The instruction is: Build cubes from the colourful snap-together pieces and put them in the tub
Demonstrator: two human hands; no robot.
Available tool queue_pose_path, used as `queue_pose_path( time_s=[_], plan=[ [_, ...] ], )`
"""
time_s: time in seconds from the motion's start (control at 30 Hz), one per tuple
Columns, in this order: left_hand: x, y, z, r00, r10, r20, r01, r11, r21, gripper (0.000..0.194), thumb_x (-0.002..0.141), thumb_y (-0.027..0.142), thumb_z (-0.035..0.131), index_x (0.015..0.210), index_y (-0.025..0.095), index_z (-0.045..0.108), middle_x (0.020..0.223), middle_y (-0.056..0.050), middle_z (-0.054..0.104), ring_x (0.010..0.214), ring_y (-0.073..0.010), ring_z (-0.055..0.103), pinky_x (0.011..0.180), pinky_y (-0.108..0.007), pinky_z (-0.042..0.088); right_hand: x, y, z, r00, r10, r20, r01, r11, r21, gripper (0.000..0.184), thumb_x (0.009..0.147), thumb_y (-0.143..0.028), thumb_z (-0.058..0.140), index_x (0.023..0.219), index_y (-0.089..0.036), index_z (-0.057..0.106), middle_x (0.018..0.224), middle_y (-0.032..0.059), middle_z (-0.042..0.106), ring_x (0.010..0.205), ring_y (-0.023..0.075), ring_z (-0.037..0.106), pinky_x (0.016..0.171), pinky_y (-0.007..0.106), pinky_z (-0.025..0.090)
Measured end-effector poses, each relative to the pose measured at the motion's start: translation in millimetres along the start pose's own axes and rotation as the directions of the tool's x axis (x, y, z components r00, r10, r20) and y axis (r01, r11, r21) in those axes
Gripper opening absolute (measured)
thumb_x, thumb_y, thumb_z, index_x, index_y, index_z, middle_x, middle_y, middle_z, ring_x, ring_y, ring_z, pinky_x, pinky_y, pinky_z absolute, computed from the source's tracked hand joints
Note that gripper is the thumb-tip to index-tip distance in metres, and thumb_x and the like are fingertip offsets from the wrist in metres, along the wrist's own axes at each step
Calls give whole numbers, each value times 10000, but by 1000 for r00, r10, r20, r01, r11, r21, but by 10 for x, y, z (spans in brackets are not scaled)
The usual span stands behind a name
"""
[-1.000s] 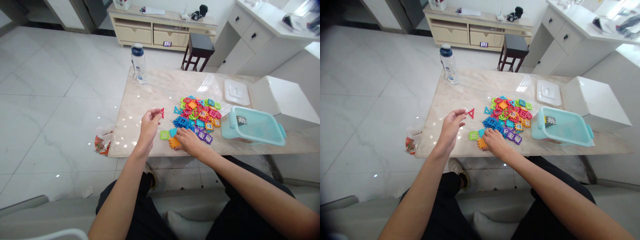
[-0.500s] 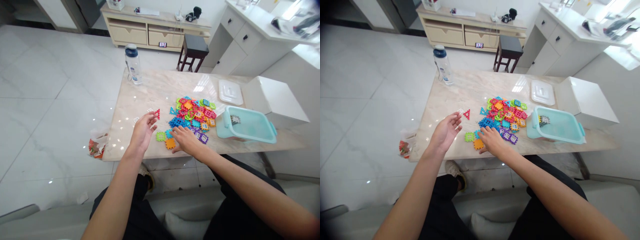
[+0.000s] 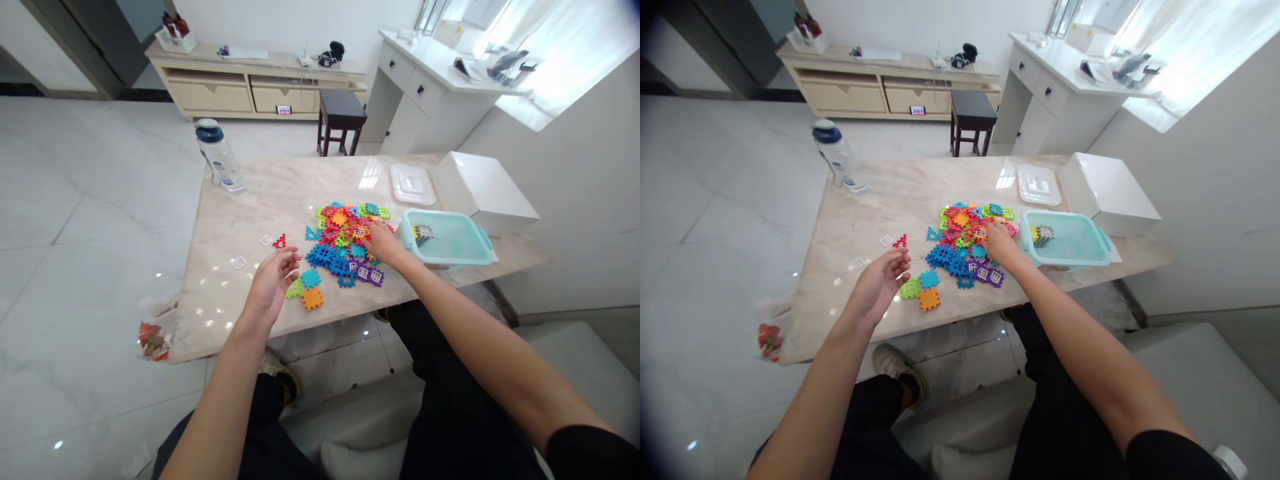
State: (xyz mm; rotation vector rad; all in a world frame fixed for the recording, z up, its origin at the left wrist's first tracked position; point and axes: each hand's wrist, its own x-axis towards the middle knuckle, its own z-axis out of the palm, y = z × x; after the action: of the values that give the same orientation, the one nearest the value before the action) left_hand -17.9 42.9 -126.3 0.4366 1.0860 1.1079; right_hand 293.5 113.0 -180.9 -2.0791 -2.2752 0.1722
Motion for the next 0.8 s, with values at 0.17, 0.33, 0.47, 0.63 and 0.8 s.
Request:
queue_pose_path(
  time_s=[0.17, 0.33, 0.47, 0.63, 0.8],
  plan=[
    [4, -58, 53, 1000, 0, 23, -2, 998, 56, 345, 700, 335, 841, 983, 164, 745, 872, -24, 721, 751, -116, 639, 678, -221, 491, 116, -17, 121, 996, -84, 0, 84, 996, -26, 361, 1015, -189, 620, 1358, -78, 617, 1371, 222, 664, 1343, 312, 564, 1162, 436, 446],
    [1, -75, 1, 999, -14, 32, 11, 995, 96, 355, 696, 367, 843, 976, 168, 752, 883, -32, 725, 777, -130, 647, 697, -233, 483, 122, -56, 173, 998, -60, -32, 57, 995, -87, 291, 1013, -255, 672, 1265, -111, 653, 1297, 194, 679, 1296, 319, 597, 1113, 425, 478],
    [-15, -87, -27, 999, 4, 40, -9, 992, 123, 308, 745, 381, 806, 972, 181, 751, 890, -38, 731, 796, -146, 651, 726, -256, 482, 108, -68, 120, 999, -26, -43, 23, 998, -56, 190, 998, -223, 667, 1166, -138, 696, 1253, 170, 672, 1232, 299, 641, 1053, 388, 517],
    [-25, -107, 23, 992, 99, 78, -118, 945, 306, 250, 820, 391, 752, 970, 191, 749, 913, -62, 760, 844, -181, 666, 763, -291, 481, -40, -154, -234, 998, -12, -67, 13, 1000, 15, 232, 958, -251, 718, 1152, -124, 729, 1187, 167, 694, 1140, 318, 683, 1017, 426, 555],
    [-27, -168, 94, 973, 158, 170, -218, 875, 432, 303, 848, 480, 776, 964, 201, 753, 922, -84, 770, 846, -222, 693, 758, -325, 489, -449, -485, -623, 909, -355, -220, 404, 879, 252, 443, 941, -242, 748, 1374, -188, 671, 1330, 141, 677, 1278, 304, 646, 1123, 466, 544]
  ],
)
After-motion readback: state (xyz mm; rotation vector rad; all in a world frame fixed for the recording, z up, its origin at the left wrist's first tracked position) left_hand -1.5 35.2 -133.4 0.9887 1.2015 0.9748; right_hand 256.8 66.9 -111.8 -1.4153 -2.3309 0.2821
